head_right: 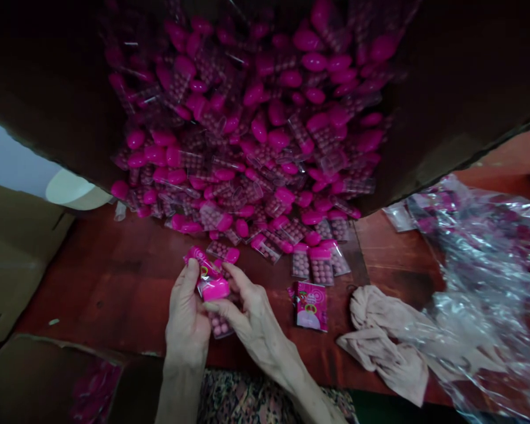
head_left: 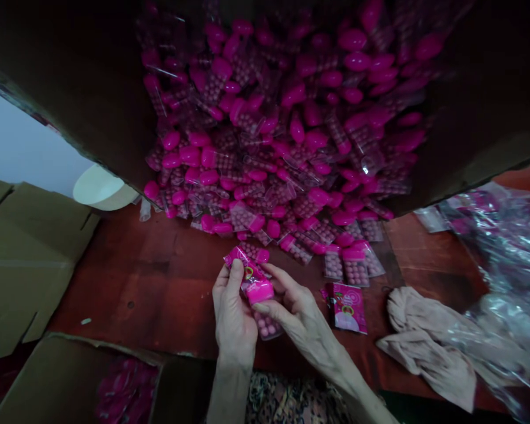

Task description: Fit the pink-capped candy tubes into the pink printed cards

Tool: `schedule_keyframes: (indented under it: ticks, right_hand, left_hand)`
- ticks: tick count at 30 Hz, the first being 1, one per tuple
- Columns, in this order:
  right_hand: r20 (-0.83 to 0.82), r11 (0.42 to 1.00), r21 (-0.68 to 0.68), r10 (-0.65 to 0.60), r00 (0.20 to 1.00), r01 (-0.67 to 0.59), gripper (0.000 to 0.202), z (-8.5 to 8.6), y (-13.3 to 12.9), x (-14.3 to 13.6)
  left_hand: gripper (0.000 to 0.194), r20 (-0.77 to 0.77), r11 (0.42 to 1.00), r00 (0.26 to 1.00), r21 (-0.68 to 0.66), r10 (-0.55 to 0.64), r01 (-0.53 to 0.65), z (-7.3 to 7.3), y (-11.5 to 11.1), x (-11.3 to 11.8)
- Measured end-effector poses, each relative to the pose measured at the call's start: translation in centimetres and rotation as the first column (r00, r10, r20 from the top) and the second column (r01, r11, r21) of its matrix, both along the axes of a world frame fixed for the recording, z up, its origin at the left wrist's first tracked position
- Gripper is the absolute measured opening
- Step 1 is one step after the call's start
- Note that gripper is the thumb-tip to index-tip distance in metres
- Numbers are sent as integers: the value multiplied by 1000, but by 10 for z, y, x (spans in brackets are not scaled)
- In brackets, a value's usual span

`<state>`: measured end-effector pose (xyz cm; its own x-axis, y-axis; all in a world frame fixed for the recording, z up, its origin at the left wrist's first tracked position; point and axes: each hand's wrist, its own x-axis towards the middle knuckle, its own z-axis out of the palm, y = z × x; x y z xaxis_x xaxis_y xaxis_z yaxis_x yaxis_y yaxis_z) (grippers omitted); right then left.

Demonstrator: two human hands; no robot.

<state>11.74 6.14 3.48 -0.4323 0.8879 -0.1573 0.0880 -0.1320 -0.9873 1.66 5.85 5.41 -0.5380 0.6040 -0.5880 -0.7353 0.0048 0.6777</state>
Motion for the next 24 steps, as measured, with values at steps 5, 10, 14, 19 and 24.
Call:
schedule_keyframes:
  ticks: [5, 10, 14, 19, 24]
  right_hand:
    - [31, 985, -12, -170, 985, 170, 51, -8, -1, -4]
    - [69, 978, 60, -203, 977, 199, 54, -11, -3, -2]
    - [45, 982, 79, -178, 983, 174, 55, -6, -3, -2]
    - [-68, 987, -1, -162, 984, 163, 54, -2, -2, -5]
    - [-117, 963, -129, -251, 961, 236, 55, -6, 0, -3]
  left_hand:
    - [29, -1, 997, 999, 70, -41, 41, -2, -4, 1]
    - [34, -71, 980, 994, 175, -87, 98, -3, -8, 0]
    - [30, -91, 985, 991, 134, -99, 111, -4, -8, 2]
    - [27, -93, 985, 987, 98, -134, 143, -5, -7, 8]
    - [30, -78, 935, 955, 194, -286, 296, -3, -8, 6]
